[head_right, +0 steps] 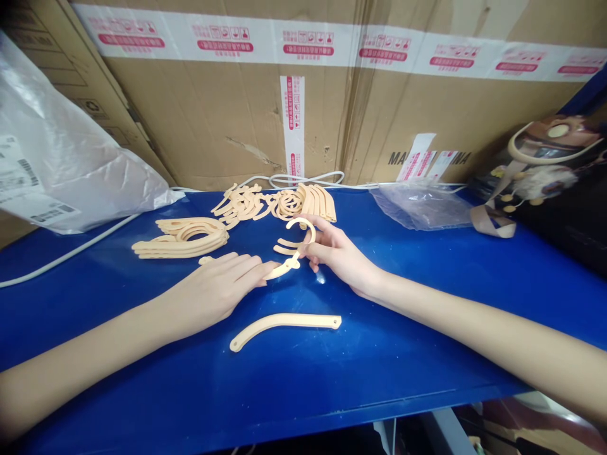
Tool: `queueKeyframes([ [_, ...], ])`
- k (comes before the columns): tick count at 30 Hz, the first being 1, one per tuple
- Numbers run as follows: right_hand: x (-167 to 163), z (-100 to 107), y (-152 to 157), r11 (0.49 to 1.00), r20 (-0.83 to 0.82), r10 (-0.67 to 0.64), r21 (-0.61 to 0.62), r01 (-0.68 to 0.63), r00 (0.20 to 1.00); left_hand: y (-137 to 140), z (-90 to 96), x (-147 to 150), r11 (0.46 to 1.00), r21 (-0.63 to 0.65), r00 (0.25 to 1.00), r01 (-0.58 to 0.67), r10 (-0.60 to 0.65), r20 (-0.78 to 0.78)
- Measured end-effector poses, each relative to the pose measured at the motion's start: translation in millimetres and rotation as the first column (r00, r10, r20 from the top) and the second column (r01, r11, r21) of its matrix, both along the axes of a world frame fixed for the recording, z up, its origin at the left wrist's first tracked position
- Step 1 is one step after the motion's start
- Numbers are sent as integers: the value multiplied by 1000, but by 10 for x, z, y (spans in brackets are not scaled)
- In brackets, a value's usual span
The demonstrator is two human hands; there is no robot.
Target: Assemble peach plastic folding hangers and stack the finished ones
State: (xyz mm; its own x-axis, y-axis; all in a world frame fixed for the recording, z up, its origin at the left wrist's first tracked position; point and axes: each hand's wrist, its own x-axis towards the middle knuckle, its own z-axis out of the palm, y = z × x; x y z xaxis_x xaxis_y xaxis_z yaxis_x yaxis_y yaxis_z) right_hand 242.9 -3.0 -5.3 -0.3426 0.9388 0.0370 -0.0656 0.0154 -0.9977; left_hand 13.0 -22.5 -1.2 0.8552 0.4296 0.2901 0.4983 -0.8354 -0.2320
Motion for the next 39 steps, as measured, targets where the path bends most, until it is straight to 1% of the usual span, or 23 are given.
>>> queueKeyframes([
  [5,0,-11,3,1000,-8,17,21,-17,1000,1,2,10,1000,-31,1000,-3,3,-1],
  [13,-18,15,-8,1000,-38,25,4,-25,999,8,-18,3,997,-74,1000,-8,8,-8],
  [19,-18,8,-10,999,-47,38,13,-37,998,10,-24,-6,998,-70,1000,-4,4,3],
  [24,-35,12,-8,1000,-55,28,-9,-28,998,19,-40,-12,997,-76,1000,-14,14,-4],
  [30,-27,34,-16,995,-44,33,-95,-37,998,9,-29,-12,997,-68,999,-36,34,-22],
  [36,-12,32,-15,996,-30,62,-68,-64,998,1,-32,-6,999,-32,998,-31,29,-50],
  [39,-3,24,-10,995,-24,73,-70,-74,997,0,-35,-7,998,-35,997,-44,42,-66],
])
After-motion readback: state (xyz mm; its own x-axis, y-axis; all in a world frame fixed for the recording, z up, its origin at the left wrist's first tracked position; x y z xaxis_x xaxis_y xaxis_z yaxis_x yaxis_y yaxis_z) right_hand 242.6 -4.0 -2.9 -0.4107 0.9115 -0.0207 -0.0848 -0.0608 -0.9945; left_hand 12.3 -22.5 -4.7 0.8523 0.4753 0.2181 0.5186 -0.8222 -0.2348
